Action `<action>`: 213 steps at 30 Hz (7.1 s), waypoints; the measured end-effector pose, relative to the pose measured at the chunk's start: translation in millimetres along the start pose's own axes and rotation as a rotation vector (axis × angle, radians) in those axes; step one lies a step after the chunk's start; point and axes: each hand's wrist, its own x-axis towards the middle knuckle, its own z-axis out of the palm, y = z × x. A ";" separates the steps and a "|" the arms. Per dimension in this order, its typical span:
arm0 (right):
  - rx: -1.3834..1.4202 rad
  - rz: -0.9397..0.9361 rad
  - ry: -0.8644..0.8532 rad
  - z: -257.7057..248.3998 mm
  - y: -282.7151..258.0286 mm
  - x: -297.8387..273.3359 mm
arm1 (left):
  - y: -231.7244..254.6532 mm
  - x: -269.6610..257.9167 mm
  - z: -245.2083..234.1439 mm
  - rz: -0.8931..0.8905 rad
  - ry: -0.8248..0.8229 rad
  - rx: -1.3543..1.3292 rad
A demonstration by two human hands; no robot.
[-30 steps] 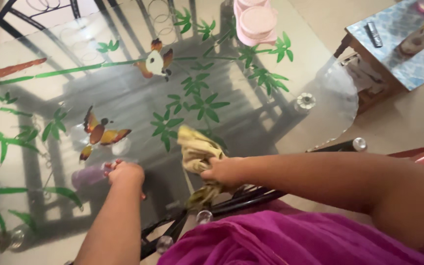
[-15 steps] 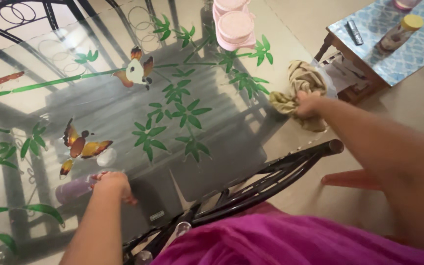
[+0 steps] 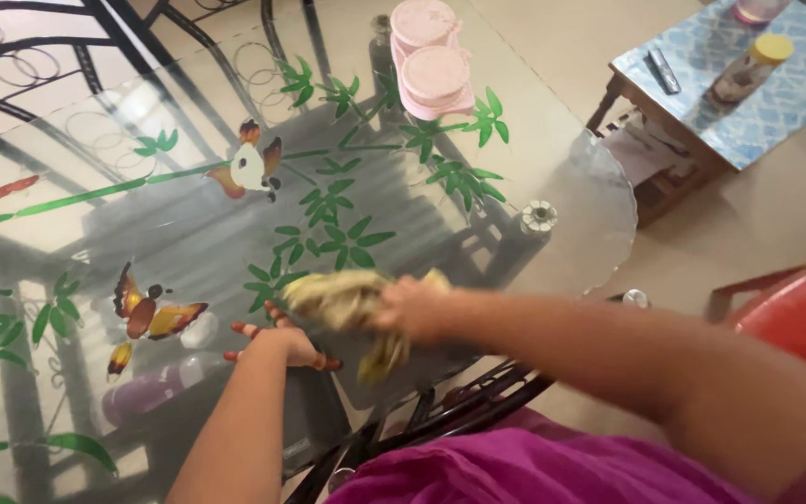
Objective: The person wipes down a glass-topped dining table and a smaller wooden side table using a cloth, moving items like a water bottle, food containers, and a remote control between surfaces to clean under them.
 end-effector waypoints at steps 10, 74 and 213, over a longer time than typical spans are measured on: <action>0.074 0.911 -0.025 4.4 213.3 -162.0 | 4.9 0.4 -11.4 -0.004 -0.112 0.092; 0.125 0.380 0.798 10.1 290.4 -77.9 | 81.9 24.9 1.5 -0.069 0.552 -0.221; -0.020 -0.196 0.476 -5.5 358.8 -203.4 | 140.3 61.7 -66.4 -0.256 0.475 -0.729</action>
